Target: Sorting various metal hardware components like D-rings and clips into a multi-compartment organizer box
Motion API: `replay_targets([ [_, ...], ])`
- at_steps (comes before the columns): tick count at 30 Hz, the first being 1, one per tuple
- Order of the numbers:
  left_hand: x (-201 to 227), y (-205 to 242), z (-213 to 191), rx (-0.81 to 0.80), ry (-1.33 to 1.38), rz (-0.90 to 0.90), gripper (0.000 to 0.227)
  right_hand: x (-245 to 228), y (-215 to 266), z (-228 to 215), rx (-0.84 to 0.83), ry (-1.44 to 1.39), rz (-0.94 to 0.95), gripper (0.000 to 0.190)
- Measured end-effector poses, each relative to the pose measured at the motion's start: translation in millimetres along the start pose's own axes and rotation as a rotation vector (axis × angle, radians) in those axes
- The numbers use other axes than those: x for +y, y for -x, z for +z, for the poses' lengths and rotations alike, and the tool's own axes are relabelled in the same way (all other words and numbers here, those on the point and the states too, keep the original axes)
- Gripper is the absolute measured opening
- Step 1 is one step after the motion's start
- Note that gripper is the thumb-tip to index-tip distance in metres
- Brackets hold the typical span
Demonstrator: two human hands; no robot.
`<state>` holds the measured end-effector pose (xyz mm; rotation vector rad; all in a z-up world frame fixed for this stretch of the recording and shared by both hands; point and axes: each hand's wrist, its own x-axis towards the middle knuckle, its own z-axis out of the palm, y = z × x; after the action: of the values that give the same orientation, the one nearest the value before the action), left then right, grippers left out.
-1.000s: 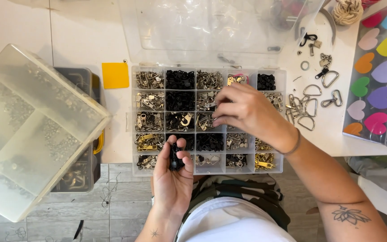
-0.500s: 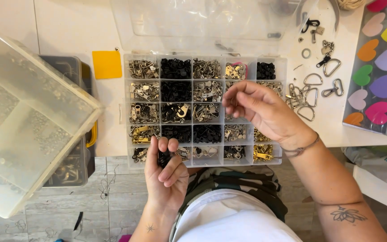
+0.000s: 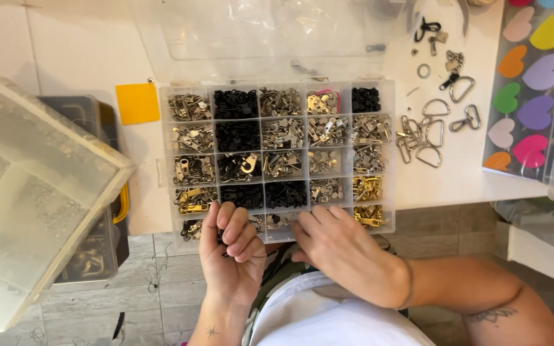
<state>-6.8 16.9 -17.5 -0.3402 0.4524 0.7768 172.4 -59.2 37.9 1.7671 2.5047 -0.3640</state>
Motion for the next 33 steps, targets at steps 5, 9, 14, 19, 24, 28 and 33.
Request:
replay_targets([
  [5, -1.3, 2.0, 0.0, -0.024, 0.003, 0.023, 0.033, -17.0, -1.5, 23.6, -0.095, 0.212, 0.082, 0.013],
  [9, 0.2, 3.2, -5.6, 0.004, 0.009, 0.027, 0.030, -15.2, -2.7, 34.5, 0.030, 0.083, 0.065, 0.010],
  [14, 1.7, 4.5, -5.7, 0.011, 0.006, 0.052, 0.029, -7.3, -9.2, 24.9, 0.089, 0.004, 0.070, 0.014],
  [19, 4.0, 3.7, -7.4, 0.041, 0.001, 0.055, 0.029, 5.9, -6.4, 15.3, 0.059, -0.330, 0.068, 0.021],
  [24, -0.5, 0.9, -8.7, 0.049, -0.022, 0.058, 0.027, 28.5, 7.7, 26.3, 0.193, -0.813, 0.149, 0.024],
  [28, -10.3, -2.8, -5.4, 0.123, -0.140, 0.051, 0.024, 61.5, 33.0, 37.3, 0.200, -1.581, 0.432, 0.022],
  [33, -25.4, -9.3, -0.3, 0.171, -0.175, 0.020, 0.023, 87.0, 26.0, 31.5, 0.498, -2.104, 0.498, 0.015],
])
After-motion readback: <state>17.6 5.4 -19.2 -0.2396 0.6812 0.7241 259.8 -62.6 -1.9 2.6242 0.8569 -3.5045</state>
